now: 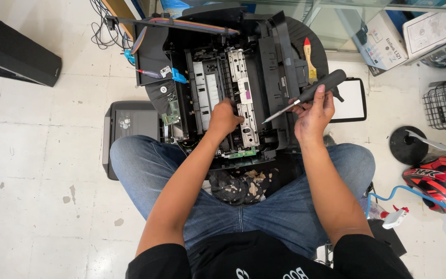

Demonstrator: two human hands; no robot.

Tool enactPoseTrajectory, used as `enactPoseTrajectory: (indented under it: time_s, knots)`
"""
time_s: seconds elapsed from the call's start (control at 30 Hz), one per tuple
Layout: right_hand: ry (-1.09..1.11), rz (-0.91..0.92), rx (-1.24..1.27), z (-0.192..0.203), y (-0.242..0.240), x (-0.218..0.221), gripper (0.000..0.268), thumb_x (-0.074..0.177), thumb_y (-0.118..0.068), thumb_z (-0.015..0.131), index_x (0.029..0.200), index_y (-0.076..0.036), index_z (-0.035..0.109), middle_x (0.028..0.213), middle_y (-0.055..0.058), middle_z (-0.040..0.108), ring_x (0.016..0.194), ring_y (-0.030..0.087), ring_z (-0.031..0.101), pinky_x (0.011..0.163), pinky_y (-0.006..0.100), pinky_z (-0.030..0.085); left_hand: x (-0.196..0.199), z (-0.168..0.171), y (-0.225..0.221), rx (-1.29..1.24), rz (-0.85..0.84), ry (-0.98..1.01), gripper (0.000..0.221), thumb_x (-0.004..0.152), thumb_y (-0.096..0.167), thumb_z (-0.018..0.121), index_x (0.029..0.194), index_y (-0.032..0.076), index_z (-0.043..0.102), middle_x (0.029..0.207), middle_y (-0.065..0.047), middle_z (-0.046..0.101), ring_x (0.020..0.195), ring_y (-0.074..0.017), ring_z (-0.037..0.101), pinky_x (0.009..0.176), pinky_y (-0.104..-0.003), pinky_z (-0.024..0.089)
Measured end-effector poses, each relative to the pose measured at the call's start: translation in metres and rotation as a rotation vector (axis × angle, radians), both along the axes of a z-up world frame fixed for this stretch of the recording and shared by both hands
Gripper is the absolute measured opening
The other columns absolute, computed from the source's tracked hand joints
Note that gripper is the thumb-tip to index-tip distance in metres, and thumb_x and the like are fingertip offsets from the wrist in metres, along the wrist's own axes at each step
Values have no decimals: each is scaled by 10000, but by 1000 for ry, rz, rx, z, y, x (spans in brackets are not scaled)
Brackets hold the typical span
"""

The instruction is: Disassembling internal components of a printer using a screwdriver

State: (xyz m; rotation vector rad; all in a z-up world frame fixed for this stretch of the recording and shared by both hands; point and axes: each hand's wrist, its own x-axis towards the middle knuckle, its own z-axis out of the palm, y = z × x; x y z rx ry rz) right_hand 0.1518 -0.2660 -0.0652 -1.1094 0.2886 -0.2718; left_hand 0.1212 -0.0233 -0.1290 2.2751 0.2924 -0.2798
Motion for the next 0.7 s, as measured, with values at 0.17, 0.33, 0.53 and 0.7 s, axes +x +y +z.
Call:
enactPoseTrajectory:
  time_s: [0.17,0.33,0.53,0.7]
  knots:
    - [4,-12,-7,6,2,-2,279,1049,-400,603,1013,-125,570,899,166,708,625,358,752,464,399,700,-18,52,-13,41,-138,-184,534,770,18,795,1274,45,622,1248,-246,572,1079,-543,666,897,-597,612]
    - [5,-2,-17,-2,-2,1,297,1051,-416,601,1044,-122,562,966,179,715,628,360,751,463,402,697,-11,31,-18,185,-281,-260,367,791,127,851,1148,89,777,1219,-138,614,1108,-401,691,895,-487,629]
    - [-1,-16,-15,4,0,-1,290,1051,-410,601,1054,-123,563,987,164,727,639,341,756,478,390,705,-13,37,-9,229,-298,-183,593,785,249,888,1316,138,651,1307,-128,556,1232,-422,596,959,-574,577]
    - [9,-8,-2,0,-2,-2,290,1057,-400,595,1045,-112,575,949,166,719,629,353,746,477,397,708,-9,41,-10,329,-338,-107,762,829,328,857,1510,206,538,1544,-80,439,1349,-387,506,1004,-579,533]
